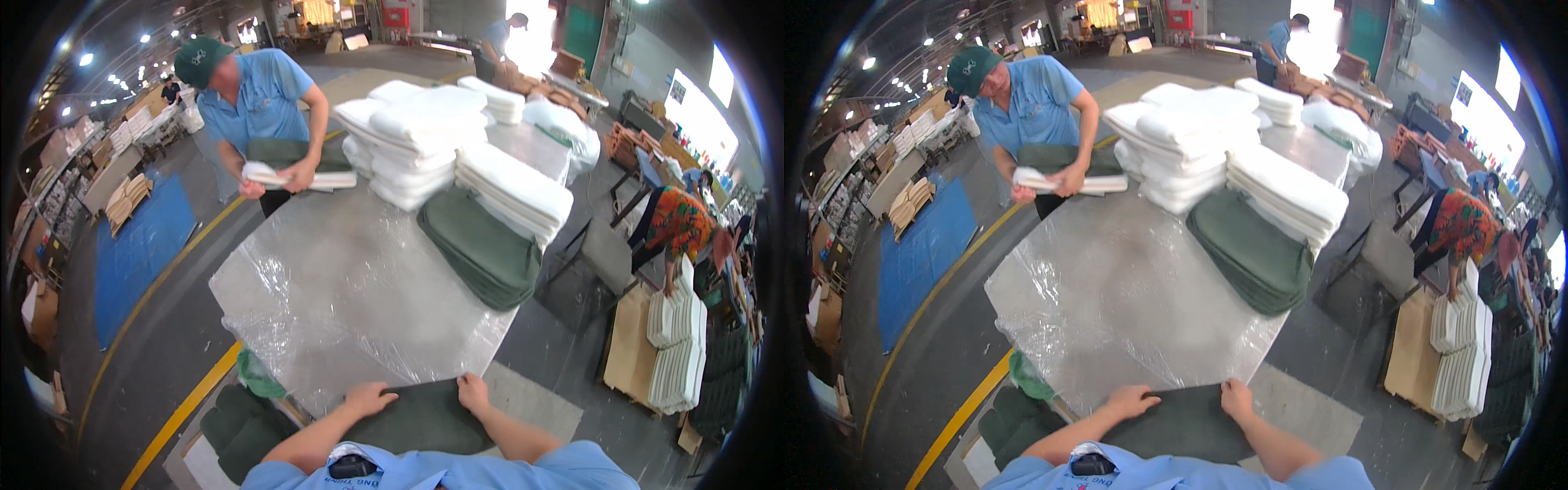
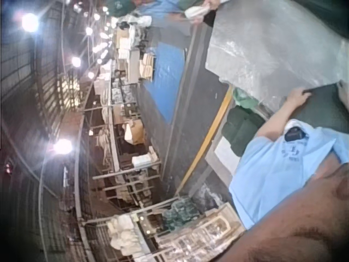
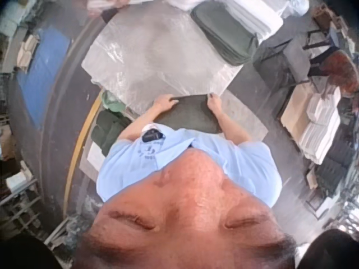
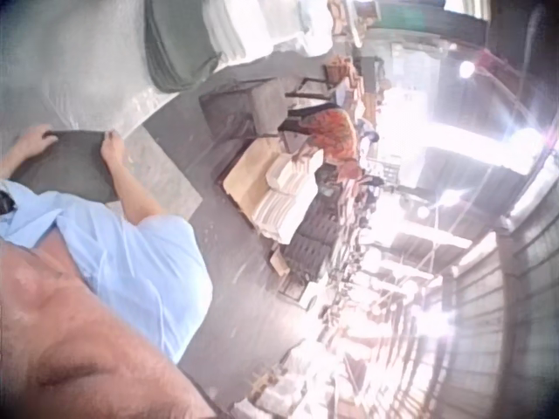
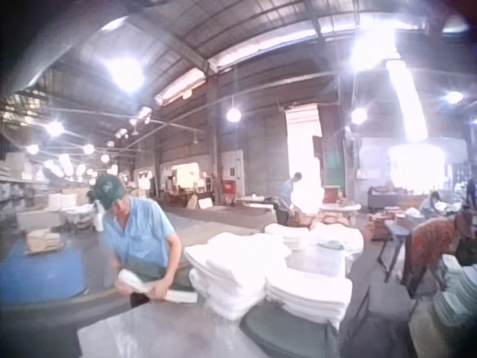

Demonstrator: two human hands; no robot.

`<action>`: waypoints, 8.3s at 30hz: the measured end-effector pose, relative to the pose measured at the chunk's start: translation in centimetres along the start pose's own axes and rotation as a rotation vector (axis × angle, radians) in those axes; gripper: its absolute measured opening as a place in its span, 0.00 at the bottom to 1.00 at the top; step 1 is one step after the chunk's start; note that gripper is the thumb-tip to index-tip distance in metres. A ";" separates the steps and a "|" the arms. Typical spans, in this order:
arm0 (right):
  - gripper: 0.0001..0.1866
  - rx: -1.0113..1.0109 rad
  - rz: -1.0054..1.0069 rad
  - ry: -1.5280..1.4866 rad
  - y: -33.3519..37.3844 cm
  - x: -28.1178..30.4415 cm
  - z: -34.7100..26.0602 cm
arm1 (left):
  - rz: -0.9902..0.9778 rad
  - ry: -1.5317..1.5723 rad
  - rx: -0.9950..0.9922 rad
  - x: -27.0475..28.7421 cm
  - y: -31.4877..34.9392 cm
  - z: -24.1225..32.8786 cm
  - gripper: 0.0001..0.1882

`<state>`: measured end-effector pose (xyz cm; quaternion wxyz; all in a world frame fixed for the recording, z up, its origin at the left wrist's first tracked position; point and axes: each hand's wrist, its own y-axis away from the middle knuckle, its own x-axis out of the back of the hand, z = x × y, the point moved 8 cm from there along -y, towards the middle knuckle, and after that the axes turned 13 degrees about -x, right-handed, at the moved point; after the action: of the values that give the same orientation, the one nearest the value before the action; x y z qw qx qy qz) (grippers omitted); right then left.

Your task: The person inserts white foam inserts into green fabric covers, aligns the edges, and places the finished cushions onto a stack. The person repeats this process for multiple cushions.

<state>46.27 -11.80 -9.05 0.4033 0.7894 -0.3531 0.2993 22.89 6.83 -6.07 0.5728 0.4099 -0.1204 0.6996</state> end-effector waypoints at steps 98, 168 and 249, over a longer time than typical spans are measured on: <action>0.28 0.404 -0.088 -0.396 -5.0 13.6 -15.4 | 0.280 0.415 -0.192 0.2 6.5 14.1 0.47; 0.12 0.941 0.006 -0.895 -0.2 11.4 -19.8 | 0.193 0.883 -0.711 15.4 -21.5 14.1 0.30; 0.50 0.649 -0.146 -1.050 -13.9 6.2 -28.0 | 0.568 0.979 -0.151 17.4 -26.8 7.0 0.10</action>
<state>55.66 15.87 3.61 -0.0652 0.9357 -0.3405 -0.0652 49.92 22.99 2.71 0.3789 -0.0527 0.0037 0.9239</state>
